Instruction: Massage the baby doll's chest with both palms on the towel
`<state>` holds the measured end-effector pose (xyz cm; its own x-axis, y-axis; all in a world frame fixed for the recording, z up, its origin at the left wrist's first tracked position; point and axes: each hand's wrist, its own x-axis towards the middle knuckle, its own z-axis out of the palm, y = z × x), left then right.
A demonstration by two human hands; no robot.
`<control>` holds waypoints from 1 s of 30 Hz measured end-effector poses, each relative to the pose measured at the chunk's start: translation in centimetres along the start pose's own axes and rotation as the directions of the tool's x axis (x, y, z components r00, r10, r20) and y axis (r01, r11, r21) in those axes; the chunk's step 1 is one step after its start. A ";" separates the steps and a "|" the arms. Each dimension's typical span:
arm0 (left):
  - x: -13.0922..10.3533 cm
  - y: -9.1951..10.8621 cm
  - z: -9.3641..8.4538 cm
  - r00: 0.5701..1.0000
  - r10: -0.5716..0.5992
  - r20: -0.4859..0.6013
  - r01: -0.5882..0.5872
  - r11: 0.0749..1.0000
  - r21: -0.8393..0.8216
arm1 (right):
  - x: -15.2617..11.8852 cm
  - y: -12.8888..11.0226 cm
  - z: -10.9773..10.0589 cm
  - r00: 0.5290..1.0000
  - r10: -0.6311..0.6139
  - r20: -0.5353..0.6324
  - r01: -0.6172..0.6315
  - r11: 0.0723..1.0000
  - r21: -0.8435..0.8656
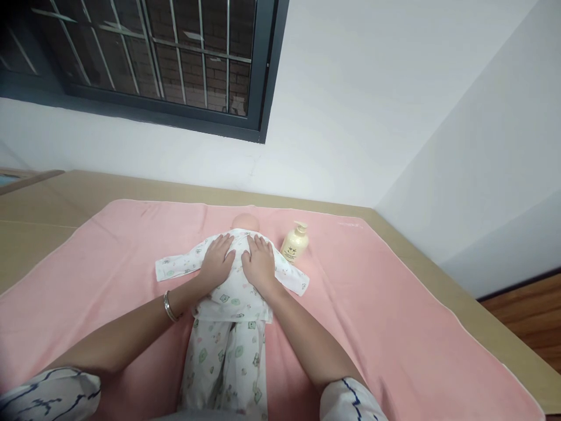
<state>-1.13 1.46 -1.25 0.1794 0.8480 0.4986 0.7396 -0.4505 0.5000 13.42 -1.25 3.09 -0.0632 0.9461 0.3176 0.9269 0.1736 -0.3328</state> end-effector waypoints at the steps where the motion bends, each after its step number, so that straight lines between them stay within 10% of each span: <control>1: 0.0 0.0 0.0 1.000 -0.001 0.001 0.001 1.000 0.002 | 0.0 0.0 0.0 1.000 -0.001 -0.002 0.001 1.000 -0.002; 30: 0.1 0.2 -0.3 1.000 -0.007 0.017 0.007 1.000 0.003 | 0.0 0.1 0.3 1.000 -0.012 -0.013 0.012 1.000 0.002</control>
<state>-1.21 1.33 -0.89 0.1852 0.8556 0.4834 0.7427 -0.4439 0.5013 13.39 -1.18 2.80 -0.0693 0.9403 0.3332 0.9252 0.1855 -0.3311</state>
